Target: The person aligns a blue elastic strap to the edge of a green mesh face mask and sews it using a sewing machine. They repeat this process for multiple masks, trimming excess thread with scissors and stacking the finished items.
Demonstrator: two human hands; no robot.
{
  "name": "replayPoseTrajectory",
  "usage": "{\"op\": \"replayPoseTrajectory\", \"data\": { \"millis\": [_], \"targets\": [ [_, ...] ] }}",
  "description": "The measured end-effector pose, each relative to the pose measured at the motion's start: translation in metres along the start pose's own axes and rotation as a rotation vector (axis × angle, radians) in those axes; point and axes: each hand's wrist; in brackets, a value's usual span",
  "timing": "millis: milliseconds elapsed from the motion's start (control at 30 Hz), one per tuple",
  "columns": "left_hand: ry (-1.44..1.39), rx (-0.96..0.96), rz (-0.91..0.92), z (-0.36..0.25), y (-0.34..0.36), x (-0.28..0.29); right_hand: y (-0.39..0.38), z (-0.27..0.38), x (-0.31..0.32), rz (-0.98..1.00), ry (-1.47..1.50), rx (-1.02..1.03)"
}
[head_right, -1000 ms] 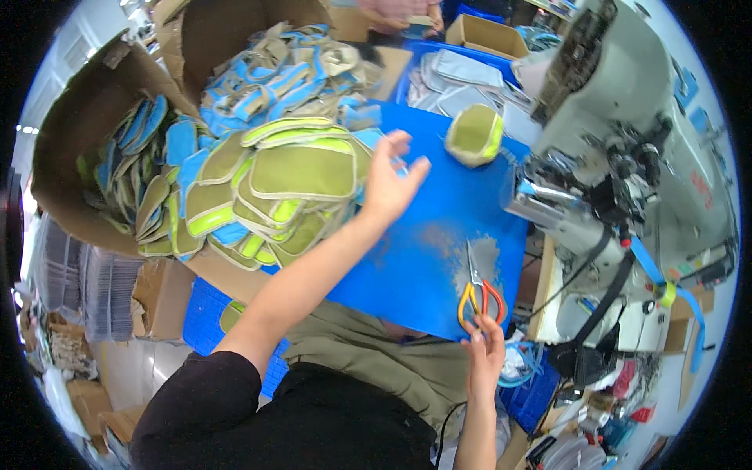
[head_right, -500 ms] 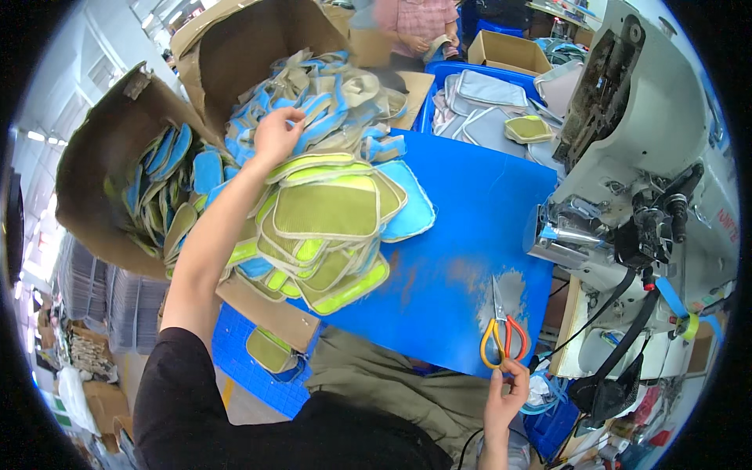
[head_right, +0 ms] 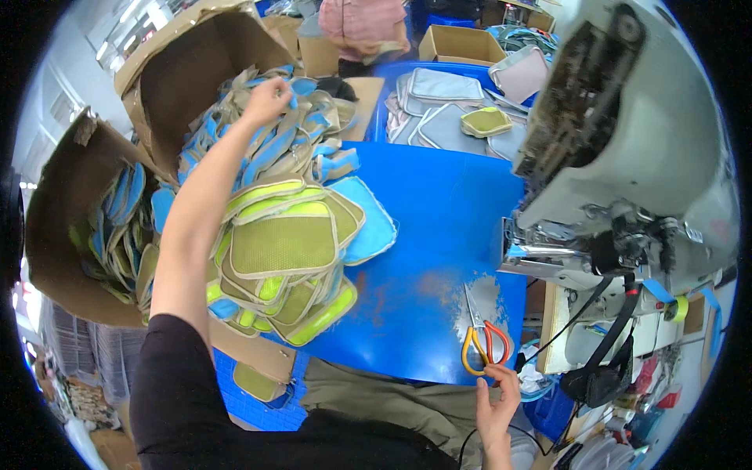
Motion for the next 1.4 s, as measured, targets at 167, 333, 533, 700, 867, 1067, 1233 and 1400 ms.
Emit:
{"op": "replayPoseTrajectory", "data": {
  "millis": [167, 333, 533, 700, 867, 1067, 1233, 1400],
  "targets": [
    [-1.097, 0.096, 0.464, -0.141, -0.070, 0.123, 0.015, 0.026, 0.007, -0.004, 0.191, 0.007],
    [-1.218, 0.121, 1.004, -0.226, -0.179, 0.154, 0.071, 0.070, 0.001, -0.009, 0.420, 0.243],
    [-1.372, 0.294, 1.563, -0.280, -0.311, 0.108, 0.097, 0.107, -0.023, 0.340, 0.871, 0.234],
    [-1.522, 0.598, 1.410, -0.274, -0.339, 0.068, 0.058, 0.078, 0.004, 0.337, 1.515, -0.241],
    [-2.297, 0.672, 1.308, -0.232, -0.383, 0.040, 0.048, 0.029, 0.043, -0.263, 1.797, -0.511],
    [-2.470, 0.968, 0.725, -0.244, -0.387, 0.013, 0.024, 0.019, 0.032, -0.465, 1.805, -0.626],
    [-2.483, 0.947, 0.700, -0.270, -0.397, 0.001, 0.008, 0.021, 0.008, -0.315, 1.854, -0.563],
    [-2.175, 1.153, 0.727, -0.302, -0.468, -0.008, -0.002, 0.033, -0.047, -0.258, 1.647, -0.725]
  ]
}}
Point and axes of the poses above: each hand's wrist, its own y-axis towards the middle knuckle, its own x-axis out of the back of the hand, z = x × y, and after that the axes turned 13 degrees about x, right-handed
